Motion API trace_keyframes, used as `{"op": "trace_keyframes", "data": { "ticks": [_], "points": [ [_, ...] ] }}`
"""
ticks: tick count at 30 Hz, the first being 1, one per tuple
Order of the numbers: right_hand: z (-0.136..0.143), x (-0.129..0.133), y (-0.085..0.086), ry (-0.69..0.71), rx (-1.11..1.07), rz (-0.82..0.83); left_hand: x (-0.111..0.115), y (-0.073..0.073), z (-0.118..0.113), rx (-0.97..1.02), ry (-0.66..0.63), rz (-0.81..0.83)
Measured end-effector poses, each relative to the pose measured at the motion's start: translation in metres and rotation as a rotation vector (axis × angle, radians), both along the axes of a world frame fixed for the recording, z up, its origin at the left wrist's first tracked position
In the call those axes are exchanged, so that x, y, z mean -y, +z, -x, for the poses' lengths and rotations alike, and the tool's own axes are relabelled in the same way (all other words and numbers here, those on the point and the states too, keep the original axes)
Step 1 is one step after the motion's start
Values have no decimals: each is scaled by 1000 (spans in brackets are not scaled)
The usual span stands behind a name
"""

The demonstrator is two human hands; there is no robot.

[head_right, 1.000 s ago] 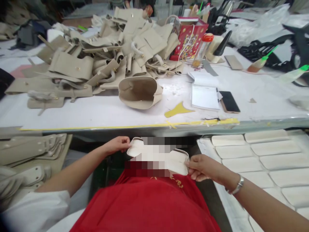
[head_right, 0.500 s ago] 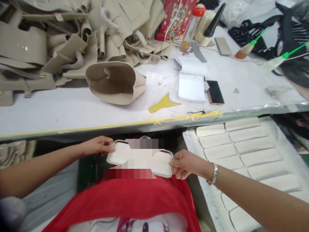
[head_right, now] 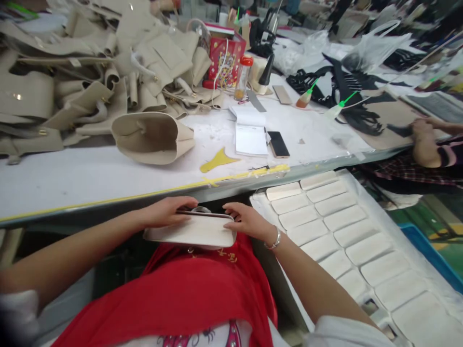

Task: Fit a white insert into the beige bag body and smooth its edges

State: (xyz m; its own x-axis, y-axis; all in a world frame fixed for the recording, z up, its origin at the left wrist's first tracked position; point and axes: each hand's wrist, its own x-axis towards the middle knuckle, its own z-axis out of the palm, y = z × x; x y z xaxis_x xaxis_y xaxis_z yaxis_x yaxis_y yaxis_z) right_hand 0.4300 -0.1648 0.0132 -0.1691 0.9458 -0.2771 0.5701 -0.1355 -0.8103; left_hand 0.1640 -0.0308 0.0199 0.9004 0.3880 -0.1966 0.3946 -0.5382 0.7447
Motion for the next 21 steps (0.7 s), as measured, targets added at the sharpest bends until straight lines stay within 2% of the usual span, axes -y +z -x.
{"op": "trace_keyframes", "data": {
  "ticks": [3,5,11,16,21],
  "points": [
    [9,-1,0,166,124,-166,10,-3,-32,4,-157,-31],
    [11,3,-3,179,141,-231,10,-6,-39,5,-181,-40],
    [12,16,-16,96,183,-345,9,-8,-32,-1,-182,-8],
    [13,14,-13,200,286,-365,11,-9,-32,-20,-240,-83],
    [15,14,-4,350,500,-395,17,-10,-29,-62,-322,-218]
  ]
}}
